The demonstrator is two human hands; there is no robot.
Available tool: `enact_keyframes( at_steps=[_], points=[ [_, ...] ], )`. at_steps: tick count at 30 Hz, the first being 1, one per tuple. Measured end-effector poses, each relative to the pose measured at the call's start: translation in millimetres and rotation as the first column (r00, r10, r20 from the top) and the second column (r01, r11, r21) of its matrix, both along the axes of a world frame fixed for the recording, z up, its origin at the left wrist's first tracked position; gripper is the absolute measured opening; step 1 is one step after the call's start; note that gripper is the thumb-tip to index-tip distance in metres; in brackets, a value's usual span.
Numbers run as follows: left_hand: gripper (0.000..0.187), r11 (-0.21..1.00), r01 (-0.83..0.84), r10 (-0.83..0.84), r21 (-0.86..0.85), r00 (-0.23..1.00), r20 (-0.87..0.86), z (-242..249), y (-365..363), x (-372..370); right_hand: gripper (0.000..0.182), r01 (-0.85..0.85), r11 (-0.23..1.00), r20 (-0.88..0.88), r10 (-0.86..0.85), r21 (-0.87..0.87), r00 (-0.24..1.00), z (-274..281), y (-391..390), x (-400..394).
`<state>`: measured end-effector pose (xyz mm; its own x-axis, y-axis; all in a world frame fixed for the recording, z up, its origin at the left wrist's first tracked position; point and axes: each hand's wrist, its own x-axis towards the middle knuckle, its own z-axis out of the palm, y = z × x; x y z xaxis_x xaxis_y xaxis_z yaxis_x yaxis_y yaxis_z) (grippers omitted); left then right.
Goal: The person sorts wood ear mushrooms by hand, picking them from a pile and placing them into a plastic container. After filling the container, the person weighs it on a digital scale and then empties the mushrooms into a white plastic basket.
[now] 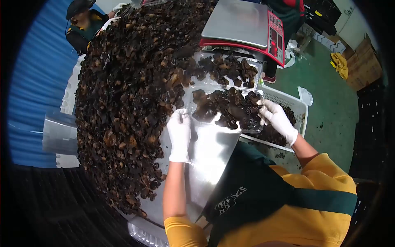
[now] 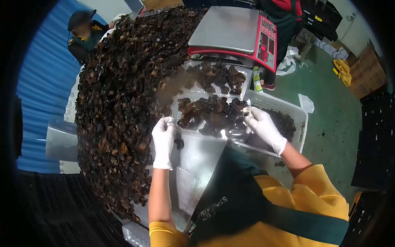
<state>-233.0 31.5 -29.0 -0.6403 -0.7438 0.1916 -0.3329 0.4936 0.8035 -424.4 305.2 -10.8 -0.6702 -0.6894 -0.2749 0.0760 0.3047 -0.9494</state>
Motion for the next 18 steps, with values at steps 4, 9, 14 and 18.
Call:
enact_keyframes(
  at_steps=[4, 9, 14, 18],
  points=[
    [0.012, 0.98, 0.038, -0.019, 0.194, 0.995, -0.101, 50.5, 2.1, -35.6, 0.029, 0.036, 0.99, -0.014, -0.039, -0.133, 0.999, 44.5, 8.2, -37.8],
    [0.015, 0.984, 0.148, -0.128, 0.1, 0.974, -0.185, 98.5, -23.9, -142.0, 0.027, 0.097, 0.977, -0.111, -0.12, -0.193, 0.987, 84.2, -10.8, -134.7],
    [0.016, 0.981, 0.153, -0.152, 0.119, 0.988, -0.022, 91.3, -49.6, -248.8, 0.025, 0.175, 0.982, -0.206, -0.187, -0.078, 0.96, 65.6, -41.0, -255.4],
    [0.018, 0.9, 0.232, -0.12, 0.369, 0.946, -0.301, 90.2, -43.8, -256.1, 0.021, 0.197, 0.957, -0.144, -0.23, -0.215, 0.962, 53.2, -59.6, -302.3]
  ],
)
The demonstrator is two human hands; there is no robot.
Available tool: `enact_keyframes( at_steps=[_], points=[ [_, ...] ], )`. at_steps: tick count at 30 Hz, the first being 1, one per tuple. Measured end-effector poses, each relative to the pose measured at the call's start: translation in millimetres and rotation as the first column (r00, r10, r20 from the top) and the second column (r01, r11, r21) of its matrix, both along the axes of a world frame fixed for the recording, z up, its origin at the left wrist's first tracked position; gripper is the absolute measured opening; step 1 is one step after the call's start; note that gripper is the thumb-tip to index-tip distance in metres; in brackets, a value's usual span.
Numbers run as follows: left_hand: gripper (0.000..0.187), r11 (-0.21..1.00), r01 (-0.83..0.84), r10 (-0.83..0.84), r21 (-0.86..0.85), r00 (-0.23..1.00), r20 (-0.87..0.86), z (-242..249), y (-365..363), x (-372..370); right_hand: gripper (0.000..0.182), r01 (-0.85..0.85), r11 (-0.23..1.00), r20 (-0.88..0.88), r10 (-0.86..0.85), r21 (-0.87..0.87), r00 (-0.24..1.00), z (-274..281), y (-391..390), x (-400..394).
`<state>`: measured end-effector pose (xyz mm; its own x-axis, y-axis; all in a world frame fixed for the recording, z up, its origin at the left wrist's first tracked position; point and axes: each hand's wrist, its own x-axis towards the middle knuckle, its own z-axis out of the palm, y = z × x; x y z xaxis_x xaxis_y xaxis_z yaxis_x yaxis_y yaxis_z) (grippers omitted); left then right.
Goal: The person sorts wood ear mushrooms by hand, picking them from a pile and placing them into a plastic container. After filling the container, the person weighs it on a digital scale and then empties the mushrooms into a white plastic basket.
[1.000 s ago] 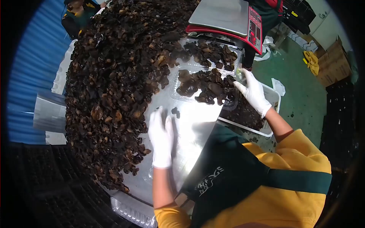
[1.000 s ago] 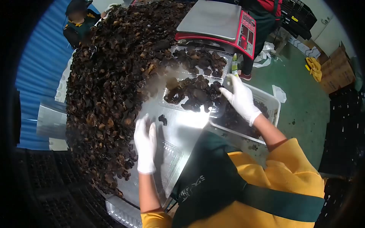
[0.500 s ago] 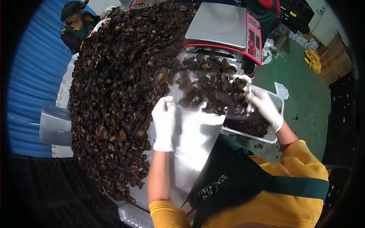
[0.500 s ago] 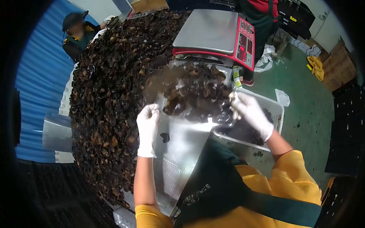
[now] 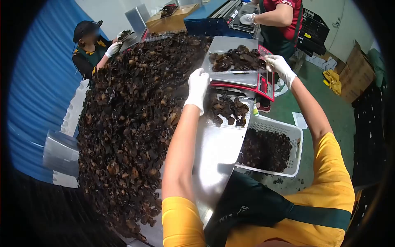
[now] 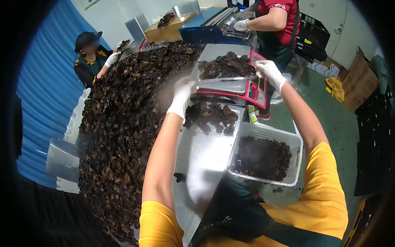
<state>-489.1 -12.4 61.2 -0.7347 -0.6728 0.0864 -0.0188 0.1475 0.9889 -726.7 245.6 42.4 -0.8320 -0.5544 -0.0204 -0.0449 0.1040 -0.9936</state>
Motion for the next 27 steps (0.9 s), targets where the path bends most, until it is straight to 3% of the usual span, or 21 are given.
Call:
enact_keyframes(
  at_steps=[2, 3, 6, 8, 9, 11, 12, 13, 14, 15, 16, 17, 18, 19, 20, 21, 22, 24, 26, 27],
  points=[
    [0.028, 0.998, 0.048, -0.05, 0.029, 0.995, 0.085, 6.9, 9.0, 25.3, 0.022, 0.137, 0.986, 0.037, -0.134, -0.091, 0.99, 9.5, -5.0, 3.6],
    [0.029, 0.994, 0.095, -0.088, -0.06, 0.991, 0.1, 7.7, 12.7, 40.8, 0.026, 0.132, 0.988, 0.056, -0.127, -0.085, 0.99, 11.8, -2.9, 0.9],
    [0.031, 0.903, 0.326, -0.305, -0.281, 0.945, 0.118, 4.2, 19.2, 111.8, 0.035, 0.237, 0.956, -0.133, -0.262, -0.174, 0.956, 11.2, 7.5, 14.0],
    [0.025, 0.845, 0.289, -0.241, -0.451, 0.957, 0.161, 20.0, 52.8, 185.2, 0.035, 0.197, 0.948, -0.214, -0.253, -0.249, 0.944, 5.0, 21.2, 37.8],
    [0.024, 0.887, 0.293, -0.211, -0.357, 0.945, 0.251, 28.7, 71.9, 224.4, 0.028, 0.151, 0.957, -0.249, -0.213, -0.246, 0.945, 9.0, 26.6, 67.0],
    [0.025, 0.839, 0.273, -0.103, -0.47, 0.928, 0.357, 25.0, 103.5, 293.1, 0.023, -0.073, 0.975, -0.337, -0.002, -0.21, 0.942, -6.0, 36.5, 128.1],
    [0.027, 0.796, 0.223, -0.002, -0.563, 0.931, 0.366, 10.8, 117.8, 326.8, 0.019, -0.18, 0.945, -0.234, 0.117, -0.273, 0.965, -7.6, 36.5, 171.4],
    [0.028, 0.744, 0.188, 0.149, -0.641, 0.889, 0.434, 8.5, 139.7, 355.9, 0.017, -0.163, 0.98, -0.198, 0.138, -0.118, 0.97, -21.6, 34.3, 212.5],
    [0.031, 0.68, 0.124, 0.272, -0.723, 0.873, 0.405, 2.3, 159.6, 378.2, 0.019, -0.261, 0.943, -0.647, 0.333, 0.209, 0.686, -33.1, 35.7, 239.2],
    [0.034, 0.566, 0.089, 0.452, -0.82, 0.798, 0.398, -2.7, 180.2, 397.4, 0.02, -0.306, 0.924, -0.728, 0.373, 0.231, 0.576, -53.8, 34.5, 270.0],
    [0.046, 0.56, 0.08, 0.487, -0.825, 0.773, 0.406, -21.1, 191.4, 428.3, 0.017, -0.397, 0.888, -0.571, 0.455, 0.233, 0.683, -80.6, 29.3, 305.1],
    [0.048, 0.568, 0.095, 0.508, -0.818, 0.742, 0.438, -14.0, 204.7, 436.4, 0.017, -0.479, 0.77, -0.54, 0.637, 0.421, 0.551, -64.2, 25.2, 335.0],
    [0.051, 0.58, 0.109, 0.528, -0.808, 0.705, 0.474, -6.1, 221.0, 445.5, 0.018, -0.498, 0.815, -0.711, 0.537, 0.298, 0.454, -79.4, 11.6, 363.5],
    [0.047, 0.583, 0.098, 0.567, -0.806, 0.662, 0.491, -18.8, 237.6, 458.0, 0.02, -0.566, 0.724, -0.682, 0.643, 0.393, 0.349, -89.2, 5.2, 384.5],
    [0.044, 0.585, 0.085, 0.608, -0.807, 0.613, 0.505, -31.4, 250.5, 468.9, 0.019, -0.607, 0.756, -0.757, 0.541, 0.245, 0.367, -97.4, -7.2, 407.2],
    [0.041, 0.676, 0.167, 0.547, -0.718, 0.54, 0.64, -32.5, 256.1, 475.5, 0.019, -0.644, 0.76, -0.811, 0.431, 0.089, 0.396, -105.4, -16.9, 427.3],
    [0.049, 0.705, 0.141, 0.557, -0.695, 0.497, 0.666, -47.6, 267.7, 486.5, 0.019, -0.663, 0.743, -0.803, 0.449, 0.092, 0.392, -101.4, -23.6, 437.8],
    [0.034, 0.556, 0.152, 0.644, -0.817, 0.543, 0.539, -58.5, 270.6, 487.0, 0.02, -0.738, 0.664, -0.931, 0.335, 0.121, 0.148, -90.5, -31.6, 445.8],
    [0.029, 0.61, 0.114, 0.609, -0.784, 0.566, 0.556, -68.1, 272.1, 493.0, 0.021, -0.693, 0.565, -0.854, 0.501, 0.447, -0.143, -86.5, -39.2, 439.2],
    [0.029, 0.602, 0.081, 0.619, -0.794, 0.581, 0.529, -70.8, 270.3, 489.8, 0.022, -0.718, 0.58, -0.841, 0.541, 0.385, -0.014, -81.4, -45.2, 436.0]
  ],
)
